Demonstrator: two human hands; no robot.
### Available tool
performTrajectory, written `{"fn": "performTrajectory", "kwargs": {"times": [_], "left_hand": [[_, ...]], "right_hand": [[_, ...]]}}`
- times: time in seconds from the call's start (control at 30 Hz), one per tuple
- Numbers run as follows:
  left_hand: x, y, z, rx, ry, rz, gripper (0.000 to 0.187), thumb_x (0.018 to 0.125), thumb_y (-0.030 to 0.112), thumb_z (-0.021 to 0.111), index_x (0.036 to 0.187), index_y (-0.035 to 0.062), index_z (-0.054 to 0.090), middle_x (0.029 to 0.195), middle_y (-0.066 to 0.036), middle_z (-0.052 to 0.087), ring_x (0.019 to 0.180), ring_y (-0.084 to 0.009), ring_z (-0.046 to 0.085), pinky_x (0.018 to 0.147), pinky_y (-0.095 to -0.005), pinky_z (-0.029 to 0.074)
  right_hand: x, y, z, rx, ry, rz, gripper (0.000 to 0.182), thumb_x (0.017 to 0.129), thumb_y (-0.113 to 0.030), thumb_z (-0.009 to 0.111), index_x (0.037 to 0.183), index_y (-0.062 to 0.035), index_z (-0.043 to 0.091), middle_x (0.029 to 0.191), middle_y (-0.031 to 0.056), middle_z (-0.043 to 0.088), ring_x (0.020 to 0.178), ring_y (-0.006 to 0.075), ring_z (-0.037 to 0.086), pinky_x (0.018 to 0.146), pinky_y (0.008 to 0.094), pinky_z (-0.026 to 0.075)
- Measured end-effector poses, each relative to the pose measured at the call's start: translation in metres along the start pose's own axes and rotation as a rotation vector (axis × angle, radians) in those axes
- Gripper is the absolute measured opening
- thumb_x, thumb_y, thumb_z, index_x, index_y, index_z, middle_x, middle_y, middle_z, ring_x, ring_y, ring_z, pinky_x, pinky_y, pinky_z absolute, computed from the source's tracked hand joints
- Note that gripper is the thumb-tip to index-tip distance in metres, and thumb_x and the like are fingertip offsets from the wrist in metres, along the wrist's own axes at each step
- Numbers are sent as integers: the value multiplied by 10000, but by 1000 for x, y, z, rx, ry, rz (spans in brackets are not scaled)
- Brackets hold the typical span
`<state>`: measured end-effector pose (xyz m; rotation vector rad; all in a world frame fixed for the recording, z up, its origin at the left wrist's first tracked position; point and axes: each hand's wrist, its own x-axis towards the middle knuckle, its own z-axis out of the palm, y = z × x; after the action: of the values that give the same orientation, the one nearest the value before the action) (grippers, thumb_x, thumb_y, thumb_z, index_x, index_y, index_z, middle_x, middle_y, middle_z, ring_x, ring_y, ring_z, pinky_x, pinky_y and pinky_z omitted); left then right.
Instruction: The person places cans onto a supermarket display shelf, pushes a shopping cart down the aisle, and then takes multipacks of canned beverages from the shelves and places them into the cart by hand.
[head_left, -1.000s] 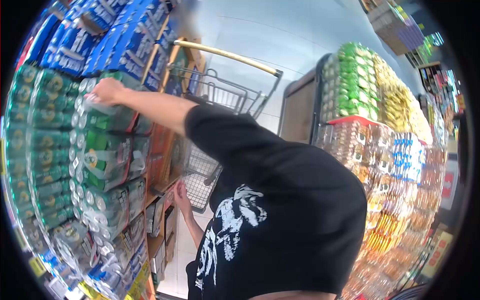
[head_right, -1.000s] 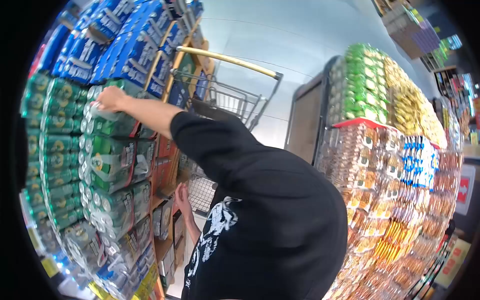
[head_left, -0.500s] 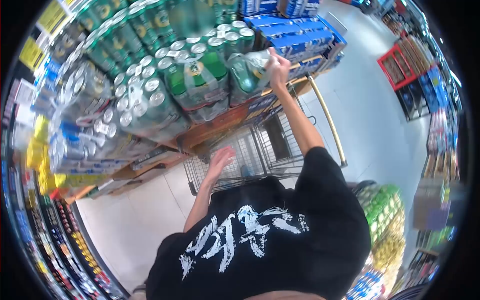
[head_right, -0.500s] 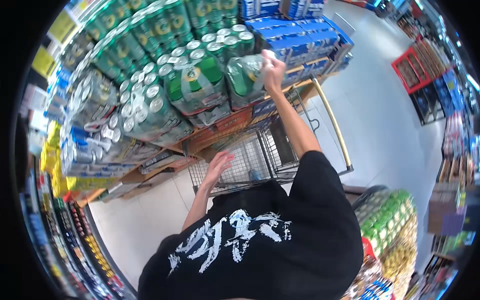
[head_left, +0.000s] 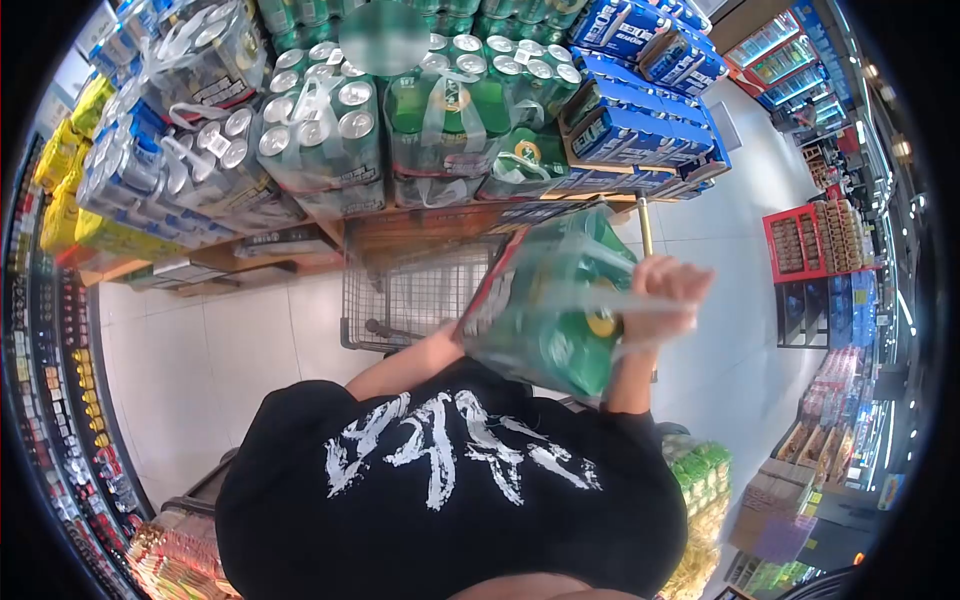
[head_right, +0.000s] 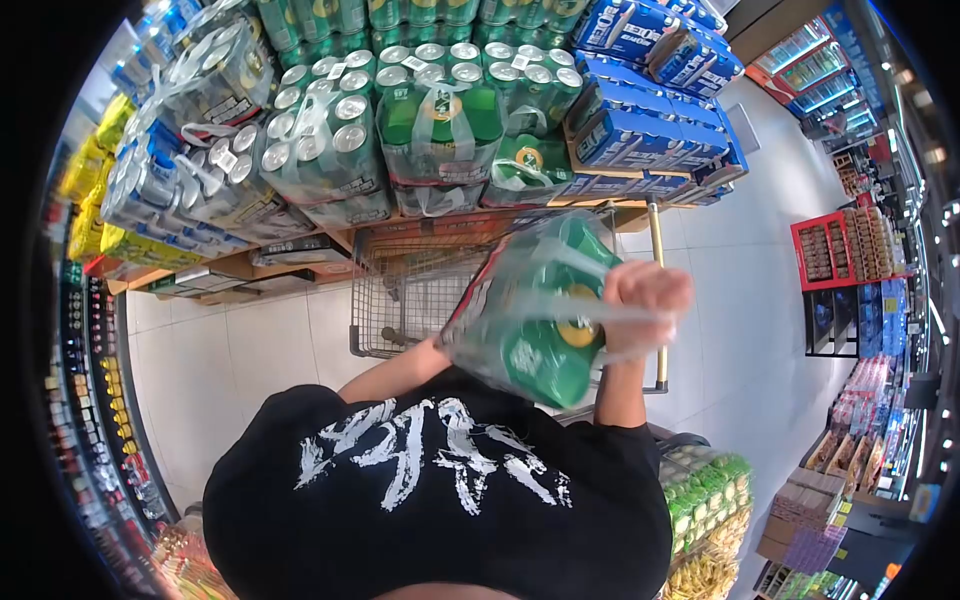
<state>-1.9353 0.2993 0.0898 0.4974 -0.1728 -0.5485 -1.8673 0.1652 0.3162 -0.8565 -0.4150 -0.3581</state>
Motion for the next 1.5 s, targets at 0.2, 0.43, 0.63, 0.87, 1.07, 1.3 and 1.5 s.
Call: {"fn": "performTrajectory", "kwargs": {"times": [0.2,0.43,0.63,0.87,1.07,1.3,1.5], "left_hand": [[-54,30,44,-447,182,4,725,947,621,414,1451,101,375,1387,-90,474,1251,-214,476,1008,-392,437],[-118,62,60,252,406,334,1027,819,664,595,1535,89,135,1470,-105,350,1289,-179,393,1079,-352,323],[-132,77,95,446,337,682,1347,634,559,838,1553,162,-62,1544,-152,221,1392,-293,323,1134,-452,261],[-135,142,132,1422,-119,1319,930,590,658,814,1338,201,504,1383,-269,432,1182,-441,493,963,-529,433],[-111,115,114,932,57,1240,912,647,614,802,1310,103,441,1326,-261,465,1148,-425,516,928,-505,480],[-100,77,87,-41,295,526,759,786,504,724,1325,61,427,1303,-194,512,1173,-322,534,984,-447,466],[-106,46,60,-353,219,345,723,822,513,661,1330,51,433,1317,-191,512,1174,-318,541,989,-448,466]], "right_hand": [[15,-37,23,386,-275,-95,519,1054,-350,377,575,-174,283,472,-63,146,379,89,151,376,244,234],[-35,4,37,-87,224,128,525,1072,-321,291,569,-176,257,479,-50,177,449,116,246,489,291,306],[-36,9,39,143,13,174,502,1065,-329,295,591,-165,282,530,-23,256,498,147,314,571,297,364],[-39,-7,72,65,103,403,461,1042,-336,335,616,-164,301,540,6,362,522,166,362,603,307,399],[-30,22,55,-244,7,185,450,1010,-284,460,598,-132,361,555,-26,313,557,85,351,551,249,360],[-26,9,65,-462,-15,550,508,995,-329,532,559,-163,329,551,-71,267,491,54,248,461,250,180],[-25,6,83,-176,-19,472,333,1016,-238,484,695,-173,428,586,-81,247,521,48,217,493,240,205]]}}
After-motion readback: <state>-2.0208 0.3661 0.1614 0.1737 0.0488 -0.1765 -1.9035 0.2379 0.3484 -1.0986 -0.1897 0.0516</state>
